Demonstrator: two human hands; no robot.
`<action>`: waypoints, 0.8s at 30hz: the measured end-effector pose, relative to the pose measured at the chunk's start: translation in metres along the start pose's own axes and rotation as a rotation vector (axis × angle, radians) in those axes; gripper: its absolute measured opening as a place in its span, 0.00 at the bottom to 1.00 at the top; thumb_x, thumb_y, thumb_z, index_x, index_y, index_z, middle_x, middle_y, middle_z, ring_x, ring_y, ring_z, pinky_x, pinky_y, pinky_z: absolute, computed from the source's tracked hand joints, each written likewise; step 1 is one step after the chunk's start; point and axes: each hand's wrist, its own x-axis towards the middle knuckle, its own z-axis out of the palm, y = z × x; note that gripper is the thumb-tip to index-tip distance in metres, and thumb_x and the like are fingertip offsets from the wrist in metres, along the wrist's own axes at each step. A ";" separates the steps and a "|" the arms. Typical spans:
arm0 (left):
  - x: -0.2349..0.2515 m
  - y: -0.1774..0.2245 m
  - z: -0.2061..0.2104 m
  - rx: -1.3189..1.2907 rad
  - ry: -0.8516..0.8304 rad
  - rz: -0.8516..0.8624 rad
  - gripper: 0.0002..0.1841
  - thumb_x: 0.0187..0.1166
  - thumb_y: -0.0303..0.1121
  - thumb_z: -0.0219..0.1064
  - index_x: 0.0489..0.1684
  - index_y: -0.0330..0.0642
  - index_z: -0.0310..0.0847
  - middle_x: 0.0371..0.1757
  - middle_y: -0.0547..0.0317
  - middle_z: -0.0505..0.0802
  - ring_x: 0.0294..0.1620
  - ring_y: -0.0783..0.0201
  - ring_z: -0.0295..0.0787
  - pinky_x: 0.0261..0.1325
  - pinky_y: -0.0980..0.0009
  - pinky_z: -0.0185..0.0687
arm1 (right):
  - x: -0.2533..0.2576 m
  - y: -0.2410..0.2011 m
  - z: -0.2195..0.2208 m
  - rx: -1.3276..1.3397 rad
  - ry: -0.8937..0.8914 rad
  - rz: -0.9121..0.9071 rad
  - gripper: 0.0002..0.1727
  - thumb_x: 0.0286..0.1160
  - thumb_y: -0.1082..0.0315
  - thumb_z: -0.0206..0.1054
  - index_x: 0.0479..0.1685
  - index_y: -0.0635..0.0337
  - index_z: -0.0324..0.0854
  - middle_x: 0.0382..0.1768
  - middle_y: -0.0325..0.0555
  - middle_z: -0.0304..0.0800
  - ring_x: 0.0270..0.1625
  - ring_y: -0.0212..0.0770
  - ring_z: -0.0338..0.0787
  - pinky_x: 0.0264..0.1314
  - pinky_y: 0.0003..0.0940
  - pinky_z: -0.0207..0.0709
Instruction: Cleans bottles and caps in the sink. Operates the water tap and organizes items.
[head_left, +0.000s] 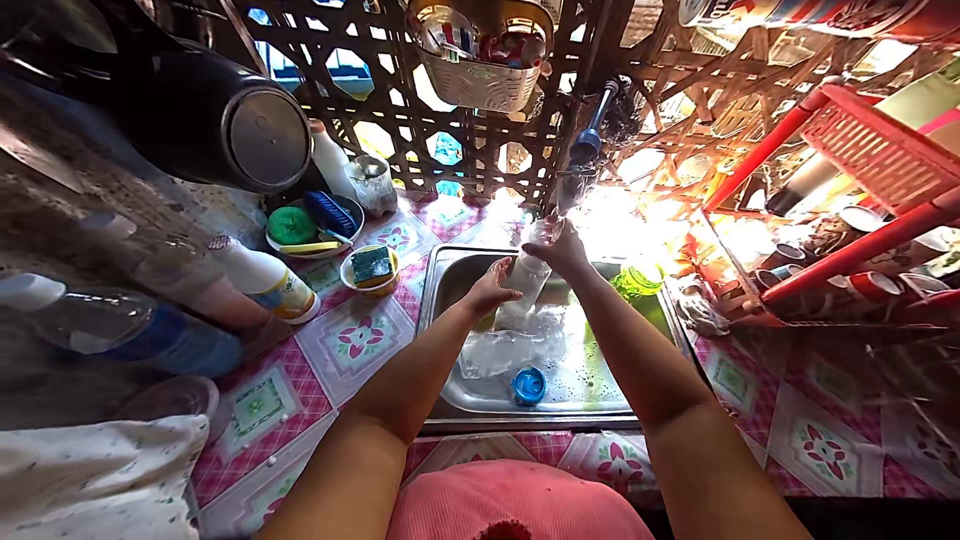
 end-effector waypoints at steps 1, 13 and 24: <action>-0.002 0.001 0.001 0.039 0.012 0.025 0.54 0.62 0.27 0.82 0.93 0.42 0.48 0.89 0.40 0.65 0.85 0.47 0.67 0.80 0.49 0.70 | 0.000 -0.001 0.001 -0.004 0.076 0.021 0.53 0.54 0.58 0.88 0.82 0.68 0.63 0.74 0.69 0.75 0.75 0.61 0.79 0.77 0.58 0.73; 0.030 0.036 0.020 0.317 -0.030 0.137 0.55 0.54 0.38 0.89 0.89 0.39 0.58 0.80 0.36 0.75 0.81 0.45 0.72 0.81 0.45 0.69 | -0.007 0.007 -0.020 -0.230 0.013 -0.076 0.30 0.74 0.47 0.73 0.52 0.71 0.86 0.74 0.66 0.76 0.79 0.61 0.74 0.79 0.60 0.69; 0.036 0.023 0.035 0.063 0.049 0.175 0.55 0.51 0.49 0.90 0.84 0.39 0.62 0.74 0.44 0.82 0.74 0.56 0.80 0.78 0.55 0.76 | 0.004 -0.022 -0.006 -0.369 0.095 -0.027 0.38 0.60 0.46 0.81 0.66 0.65 0.79 0.63 0.64 0.82 0.67 0.62 0.82 0.68 0.62 0.77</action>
